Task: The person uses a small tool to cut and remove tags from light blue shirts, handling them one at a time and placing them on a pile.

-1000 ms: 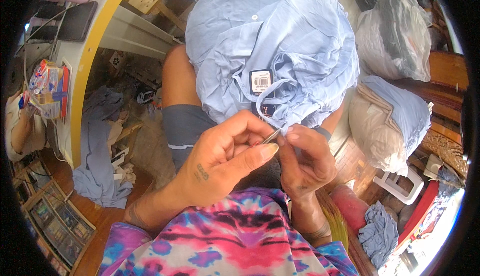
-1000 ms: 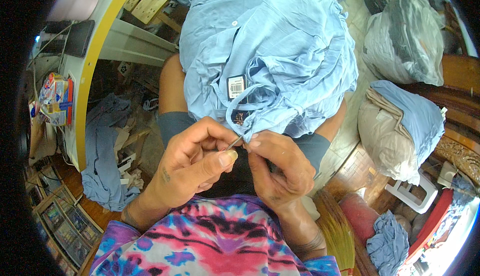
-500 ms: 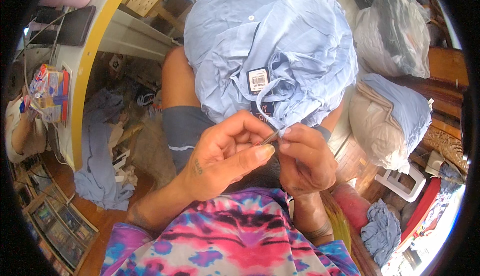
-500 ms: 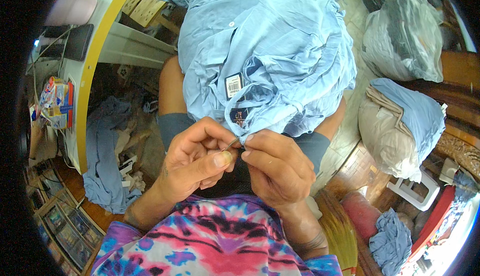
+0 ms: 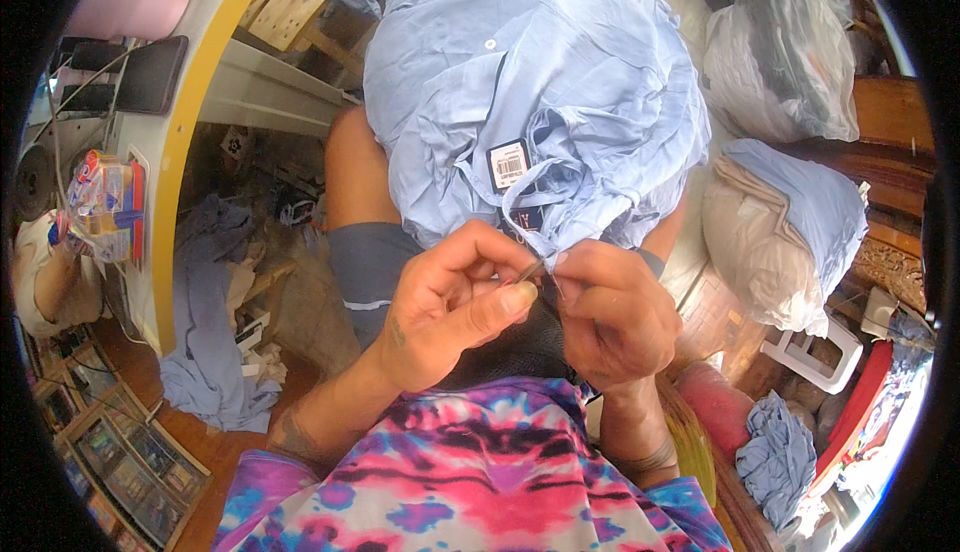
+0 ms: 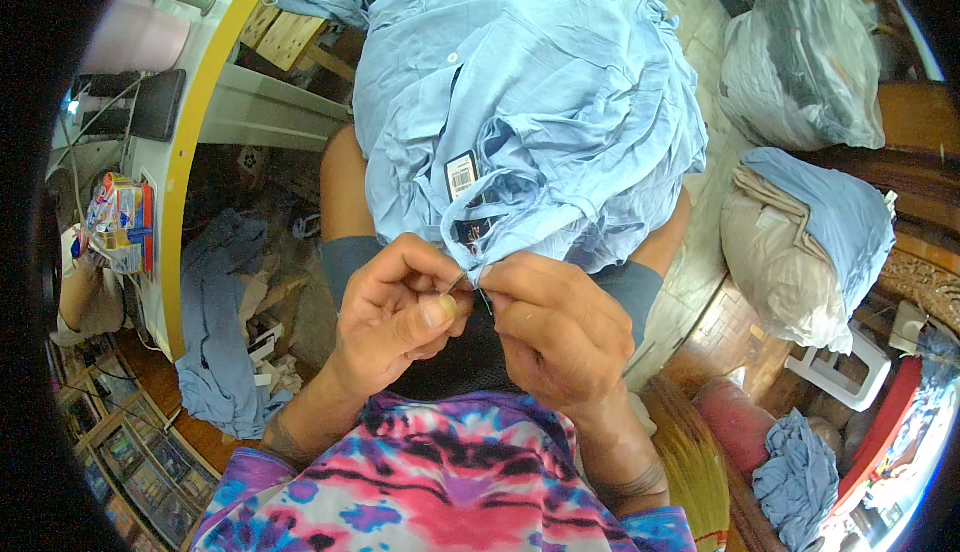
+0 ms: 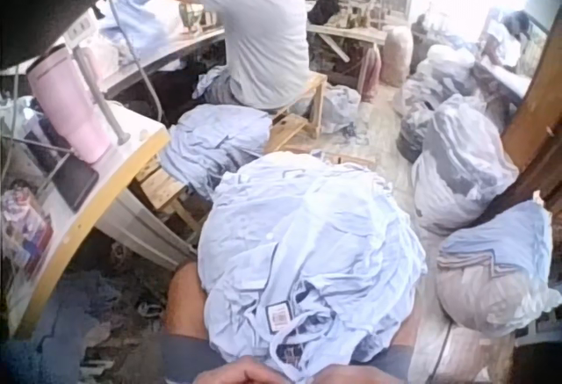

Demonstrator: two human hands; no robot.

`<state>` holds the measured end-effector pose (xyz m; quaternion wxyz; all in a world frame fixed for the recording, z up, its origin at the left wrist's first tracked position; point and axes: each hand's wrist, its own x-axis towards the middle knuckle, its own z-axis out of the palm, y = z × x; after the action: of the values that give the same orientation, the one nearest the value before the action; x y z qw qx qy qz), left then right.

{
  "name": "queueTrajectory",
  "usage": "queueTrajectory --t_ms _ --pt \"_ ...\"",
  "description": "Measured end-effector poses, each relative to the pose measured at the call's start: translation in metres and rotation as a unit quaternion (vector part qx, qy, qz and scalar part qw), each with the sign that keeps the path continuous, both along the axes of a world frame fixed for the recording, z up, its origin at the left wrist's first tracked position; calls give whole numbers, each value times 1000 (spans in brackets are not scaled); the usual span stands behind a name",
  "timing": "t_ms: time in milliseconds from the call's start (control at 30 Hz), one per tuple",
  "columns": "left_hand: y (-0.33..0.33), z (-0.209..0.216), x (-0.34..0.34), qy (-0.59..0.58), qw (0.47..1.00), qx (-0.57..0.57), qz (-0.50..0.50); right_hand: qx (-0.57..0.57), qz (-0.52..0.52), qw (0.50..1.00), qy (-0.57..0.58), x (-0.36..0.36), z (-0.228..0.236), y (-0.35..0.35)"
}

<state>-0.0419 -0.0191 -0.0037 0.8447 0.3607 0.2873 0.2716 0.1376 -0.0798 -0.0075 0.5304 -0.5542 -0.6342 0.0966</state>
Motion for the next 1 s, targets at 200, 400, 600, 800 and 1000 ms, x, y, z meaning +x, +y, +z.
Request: queueTrajectory --t_ms 200,400,600,800,1000 --pt "2 -2 -5 -32 997 -63 -27 -40 -5 997 63 -4 1 -4" --pt "4 -4 -5 -71 992 -103 5 -44 2 995 85 -5 -3 -5" --pt "16 5 0 31 995 74 57 -65 -49 979 186 -11 -8 -13" --pt "21 9 3 142 980 129 -45 -77 -42 969 233 -10 -7 -19" --pt "20 15 13 88 993 76 -34 -136 -37 888 439 -19 3 -23"
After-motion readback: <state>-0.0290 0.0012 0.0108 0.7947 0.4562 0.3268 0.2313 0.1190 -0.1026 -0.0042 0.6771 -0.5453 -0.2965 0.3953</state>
